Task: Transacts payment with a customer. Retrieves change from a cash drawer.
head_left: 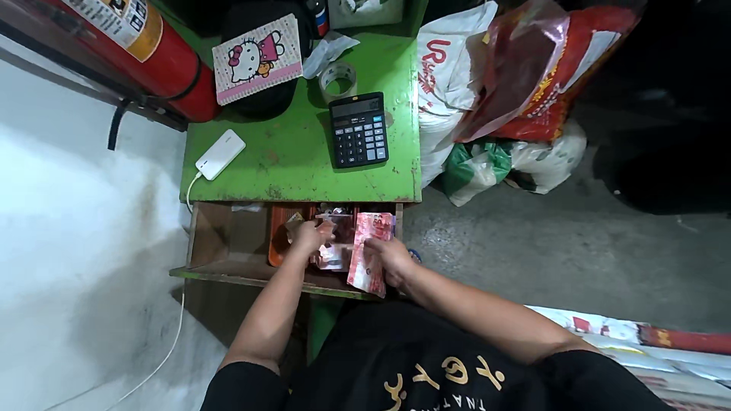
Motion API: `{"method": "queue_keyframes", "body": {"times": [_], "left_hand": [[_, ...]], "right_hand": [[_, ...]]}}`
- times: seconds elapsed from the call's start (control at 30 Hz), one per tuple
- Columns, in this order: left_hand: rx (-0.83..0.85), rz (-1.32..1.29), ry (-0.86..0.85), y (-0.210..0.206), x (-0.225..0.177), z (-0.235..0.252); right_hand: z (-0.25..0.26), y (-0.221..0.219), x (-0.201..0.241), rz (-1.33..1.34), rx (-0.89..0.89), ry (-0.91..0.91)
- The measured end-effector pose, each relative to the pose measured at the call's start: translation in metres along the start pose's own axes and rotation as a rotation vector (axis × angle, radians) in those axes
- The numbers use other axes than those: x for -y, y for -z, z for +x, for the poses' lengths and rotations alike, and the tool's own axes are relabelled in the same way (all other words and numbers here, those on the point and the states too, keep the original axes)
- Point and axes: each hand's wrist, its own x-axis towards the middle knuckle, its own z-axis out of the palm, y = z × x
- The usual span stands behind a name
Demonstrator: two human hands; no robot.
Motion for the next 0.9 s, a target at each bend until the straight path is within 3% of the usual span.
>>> {"method": "queue_keyframes", "body": {"times": [0.07,0.13,0.2,0.27,0.43,0.53,0.63,0.9], "left_hand": [[-0.121,0.065,-0.042,0.009,-0.007,-0.013],[-0.163,-0.147,-0.106,0.016,-0.012,-0.034],[-0.049,-0.437,-0.173,0.013,-0.021,-0.057],[0.058,-0.502,-0.206,0.003,-0.029,-0.071],[-0.018,-0.683,-0.18,0.001,-0.015,-0.059],[0.071,-0.833,-0.228,0.011,-0.006,-0.063],[0.165,-0.83,-0.234,0.004,-0.014,-0.07],[0.085,-0.742,-0.002,-0.008,-0.008,-0.024]], "right_hand": [[0.003,-0.001,0.0,-0.032,-0.024,0.021],[0.006,-0.001,0.0,-0.051,-0.026,0.051],[0.008,-0.003,0.0,-0.064,-0.01,0.071],[0.008,-0.006,-0.002,-0.052,0.026,0.081],[0.002,-0.006,0.0,0.079,0.098,0.078],[0.005,-0.003,0.001,0.05,0.068,0.101],[0.009,-0.005,-0.001,-0.065,0.031,0.125],[-0.003,0.003,-0.002,-0.201,-0.038,0.171]]}}
